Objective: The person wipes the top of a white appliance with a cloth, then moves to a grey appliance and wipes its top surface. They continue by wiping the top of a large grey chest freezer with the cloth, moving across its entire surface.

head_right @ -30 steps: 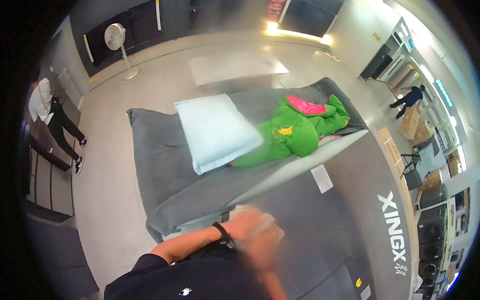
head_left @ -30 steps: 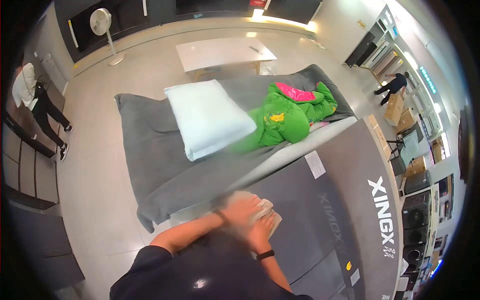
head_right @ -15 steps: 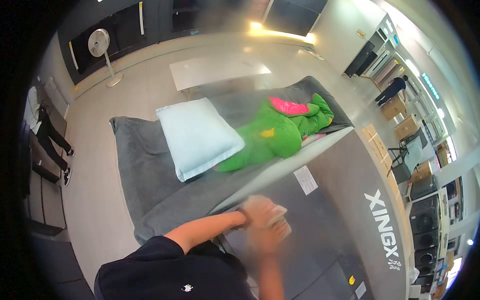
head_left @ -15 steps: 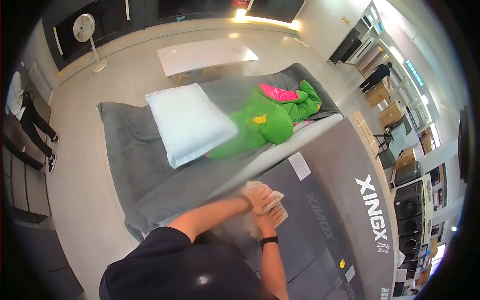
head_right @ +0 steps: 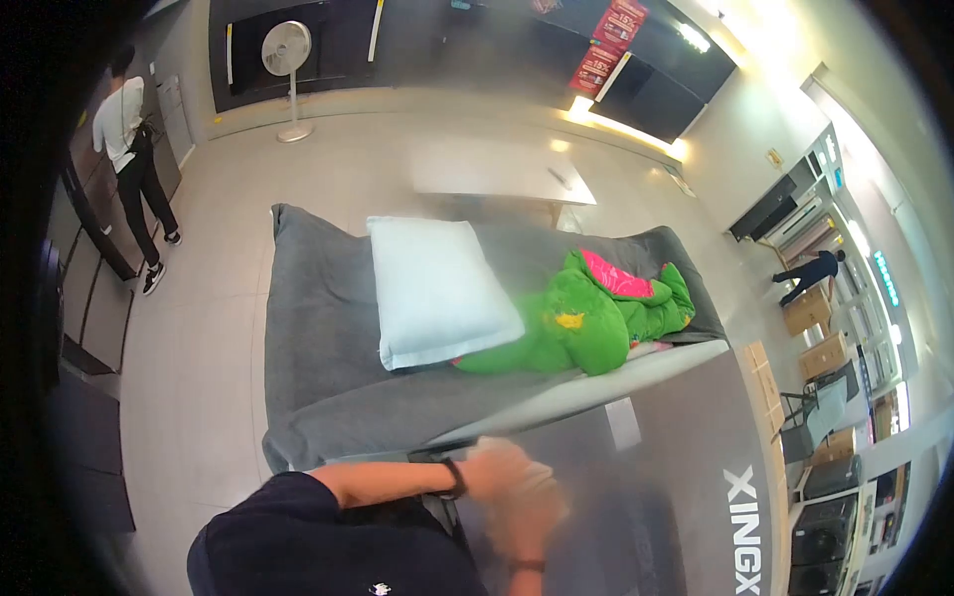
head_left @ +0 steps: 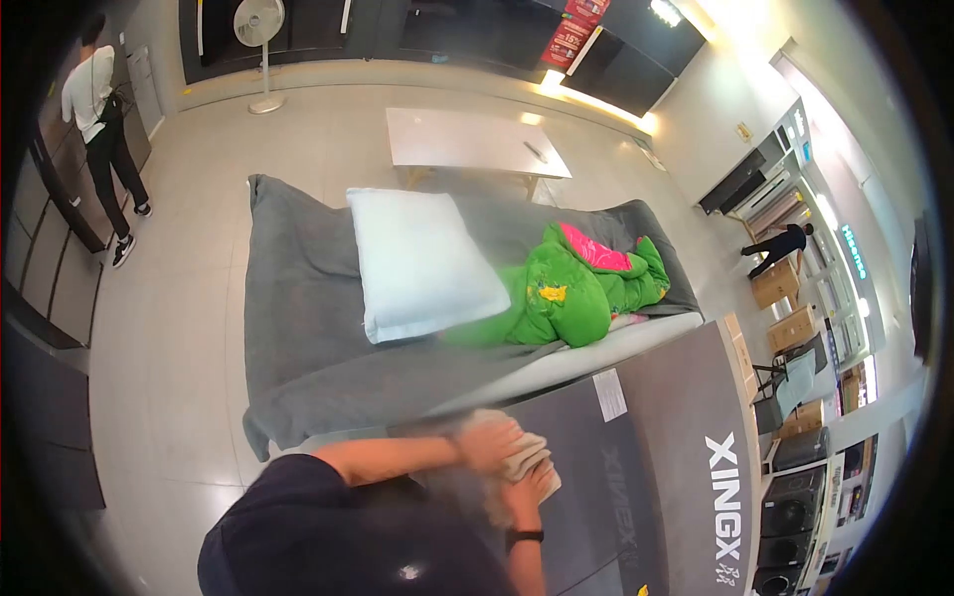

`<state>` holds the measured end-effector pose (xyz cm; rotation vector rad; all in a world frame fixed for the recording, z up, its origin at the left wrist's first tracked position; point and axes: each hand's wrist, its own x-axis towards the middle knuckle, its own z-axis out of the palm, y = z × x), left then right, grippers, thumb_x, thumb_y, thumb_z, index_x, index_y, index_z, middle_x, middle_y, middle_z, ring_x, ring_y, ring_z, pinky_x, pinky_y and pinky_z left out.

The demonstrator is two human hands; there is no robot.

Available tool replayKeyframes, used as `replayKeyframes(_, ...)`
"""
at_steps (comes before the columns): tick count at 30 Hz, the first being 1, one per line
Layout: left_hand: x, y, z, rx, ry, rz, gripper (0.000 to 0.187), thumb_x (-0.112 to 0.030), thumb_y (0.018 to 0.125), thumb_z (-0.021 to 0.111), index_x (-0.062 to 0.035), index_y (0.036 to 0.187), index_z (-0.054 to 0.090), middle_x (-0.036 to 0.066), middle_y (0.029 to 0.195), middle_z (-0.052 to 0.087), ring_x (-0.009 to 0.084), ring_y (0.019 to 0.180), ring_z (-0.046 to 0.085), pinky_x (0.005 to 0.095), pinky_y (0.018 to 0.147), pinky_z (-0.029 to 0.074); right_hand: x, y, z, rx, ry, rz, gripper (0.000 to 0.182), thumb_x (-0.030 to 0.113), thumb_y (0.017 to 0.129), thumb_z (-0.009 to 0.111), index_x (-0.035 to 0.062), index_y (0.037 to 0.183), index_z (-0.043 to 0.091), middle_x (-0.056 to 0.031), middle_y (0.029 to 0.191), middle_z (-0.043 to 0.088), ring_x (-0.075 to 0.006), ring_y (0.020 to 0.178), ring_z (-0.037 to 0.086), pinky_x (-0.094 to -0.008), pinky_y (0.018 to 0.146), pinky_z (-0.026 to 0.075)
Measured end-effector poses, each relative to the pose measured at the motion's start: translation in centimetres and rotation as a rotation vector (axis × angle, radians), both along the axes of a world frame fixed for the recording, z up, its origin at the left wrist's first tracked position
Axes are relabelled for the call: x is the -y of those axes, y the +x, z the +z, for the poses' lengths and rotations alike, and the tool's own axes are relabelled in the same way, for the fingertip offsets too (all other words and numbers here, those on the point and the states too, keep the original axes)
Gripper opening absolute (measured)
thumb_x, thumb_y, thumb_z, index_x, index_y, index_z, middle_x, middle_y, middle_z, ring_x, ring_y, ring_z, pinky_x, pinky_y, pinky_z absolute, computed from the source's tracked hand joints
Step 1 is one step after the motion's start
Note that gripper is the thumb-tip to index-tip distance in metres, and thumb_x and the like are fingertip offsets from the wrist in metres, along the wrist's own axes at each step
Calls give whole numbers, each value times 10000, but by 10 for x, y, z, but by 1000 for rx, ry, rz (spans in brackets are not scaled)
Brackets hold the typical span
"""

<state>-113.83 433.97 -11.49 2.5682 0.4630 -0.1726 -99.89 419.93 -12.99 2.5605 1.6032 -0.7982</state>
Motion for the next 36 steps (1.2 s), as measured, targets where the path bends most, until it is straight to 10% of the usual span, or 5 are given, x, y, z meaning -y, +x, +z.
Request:
replayKeyframes(2,-8,-57,69,-55,77,-121,605,-263,831,634,-146,1414,523,134,1433,508,345,1343,467,462,1021,457,19,-29,16,-13,27,34,1075,543,818,684,-39,1558,166,-365,1594,104,-594,1455,30,-614,1198,59)
replayKeyframes(4,-10,-76,74,-173,-74,-124,672,-313,854,612,-207,1494,437,136,1570,334,335,1467,278,516,1105,345,44,-48,9,-59,156,52,1053,495,810,715,-40,1550,190,-371,1586,119,-613,1443,40,-631,1189,80)
replayKeyframes(8,11,-93,-7,63,114,-52,683,-374,851,623,-241,1498,447,129,1639,247,362,1527,169,568,1129,297,63,-53,-10,-140,204,2,1049,473,802,730,-21,1557,195,-371,1586,123,-619,1440,40,-656,1174,94)
replayKeyframes(25,-84,105,102,-230,-193,-180,1120,-619,680,719,-257,1610,211,158,1682,65,426,1535,-10,636,1156,202,-54,98,-3,16,-12,-254,1164,530,783,725,54,1605,52,-224,1663,-90,-549,1484,-109,-664,1172,31)
replayKeyframes(36,-82,159,-11,43,3,14,1048,-610,705,737,-237,1580,298,172,1675,55,466,1517,20,654,1083,312,-91,152,1,-26,-18,-305,1168,521,743,764,3,1588,145,-195,1662,-153,-489,1486,-209,-632,1184,-16)
